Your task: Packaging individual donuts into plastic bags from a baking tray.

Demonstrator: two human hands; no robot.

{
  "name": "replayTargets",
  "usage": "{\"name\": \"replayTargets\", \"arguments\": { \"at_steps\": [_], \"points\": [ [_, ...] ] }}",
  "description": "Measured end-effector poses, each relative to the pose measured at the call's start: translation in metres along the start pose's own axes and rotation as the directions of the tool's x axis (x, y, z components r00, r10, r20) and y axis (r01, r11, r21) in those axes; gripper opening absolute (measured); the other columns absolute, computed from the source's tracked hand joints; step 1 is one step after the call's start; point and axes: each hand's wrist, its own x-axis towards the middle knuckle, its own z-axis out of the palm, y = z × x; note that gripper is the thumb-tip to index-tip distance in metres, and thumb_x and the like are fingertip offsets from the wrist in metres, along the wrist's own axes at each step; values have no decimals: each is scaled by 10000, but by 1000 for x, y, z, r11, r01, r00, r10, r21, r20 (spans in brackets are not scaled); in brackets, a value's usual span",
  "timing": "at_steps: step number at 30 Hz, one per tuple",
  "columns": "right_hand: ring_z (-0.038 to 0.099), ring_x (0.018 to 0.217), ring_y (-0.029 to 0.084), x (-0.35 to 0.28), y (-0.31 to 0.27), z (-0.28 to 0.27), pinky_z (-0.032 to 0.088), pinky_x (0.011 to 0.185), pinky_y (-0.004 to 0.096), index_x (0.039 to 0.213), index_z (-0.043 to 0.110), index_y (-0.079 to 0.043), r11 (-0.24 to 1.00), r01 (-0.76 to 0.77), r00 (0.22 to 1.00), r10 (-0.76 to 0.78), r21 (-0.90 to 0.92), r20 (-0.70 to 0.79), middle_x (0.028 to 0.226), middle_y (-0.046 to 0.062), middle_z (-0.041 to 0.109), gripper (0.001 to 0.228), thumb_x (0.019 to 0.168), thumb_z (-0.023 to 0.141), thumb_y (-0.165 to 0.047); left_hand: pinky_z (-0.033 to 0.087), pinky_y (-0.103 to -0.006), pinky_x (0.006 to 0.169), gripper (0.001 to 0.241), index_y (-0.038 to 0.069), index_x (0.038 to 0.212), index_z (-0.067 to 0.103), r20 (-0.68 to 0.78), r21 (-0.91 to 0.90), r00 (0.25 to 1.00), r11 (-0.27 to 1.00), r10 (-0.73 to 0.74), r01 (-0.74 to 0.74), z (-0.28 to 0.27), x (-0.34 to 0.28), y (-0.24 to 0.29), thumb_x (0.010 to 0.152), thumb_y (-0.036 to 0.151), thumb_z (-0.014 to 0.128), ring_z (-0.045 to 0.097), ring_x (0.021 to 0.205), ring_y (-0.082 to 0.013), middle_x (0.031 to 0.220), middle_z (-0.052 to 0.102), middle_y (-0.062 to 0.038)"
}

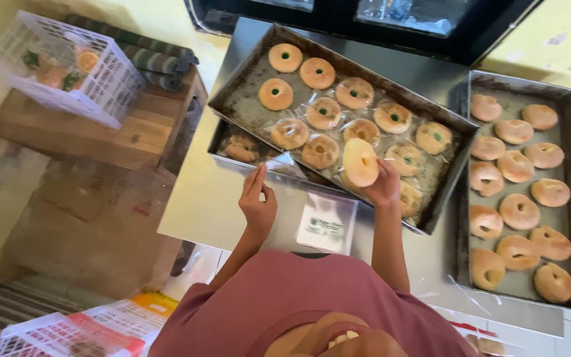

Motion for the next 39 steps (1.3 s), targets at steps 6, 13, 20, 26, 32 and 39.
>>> {"name": "replayTargets", "arguments": {
  "at_steps": [6,13,20,26,32,39],
  "points": [
    [653,1236,358,-68,3,-1,520,1068,514,1425,522,49,1000,0,1000,1,-13,26,1387,203,640,594,966,585,-322,524,-419,1051,469,-58,1292,669,-131,74,961,969,243,-235,41,-12,34,854,-173,545,652,1251,-372,1331,671,-204],
    [580,1285,351,-101,33,52,459,1105,479,1503,444,82,951,-232,951,265,-203,157,1433,240,571,683,949,631,-271,448,-493,1169,457,-89,1359,597,104,14,927,931,361,-364,88,-33,28,907,-138,549,546,1384,-404,1448,580,-223],
    [562,1335,277,-85,42,61,450,1122,418,1578,346,19,936,-300,936,326,-182,135,1502,177,533,742,924,610,-211,445,-482,1150,528,-104,1363,580,271,-136,887,927,373,-348,81,-33,45,849,-25,670,531,1384,-416,1456,561,-257],
    [634,1248,285,-76,39,29,499,1064,442,1500,440,35,966,-235,972,232,-110,-34,1419,162,611,609,973,562,-245,455,-498,1150,475,-94,1336,599,222,-170,906,930,360,-327,87,-41,34,885,7,708,585,1340,-407,1414,599,-248],
    [668,1190,268,-88,32,26,526,1019,433,1472,495,1,966,-210,978,203,-150,-56,1374,143,648,564,983,538,-275,483,-485,1113,460,-81,1297,635,225,-197,920,939,322,-280,82,-46,48,849,-30,726,616,1295,-400,1362,637,-231],
    [655,1213,242,-105,22,31,531,1022,400,1512,459,24,981,-125,992,124,-146,-16,1397,166,628,583,1004,509,-258,512,-455,1123,419,-60,1280,657,199,-268,904,908,378,-321,79,-50,61,863,-103,671,637,1289,-375,1353,659,-213]
  ]
}}
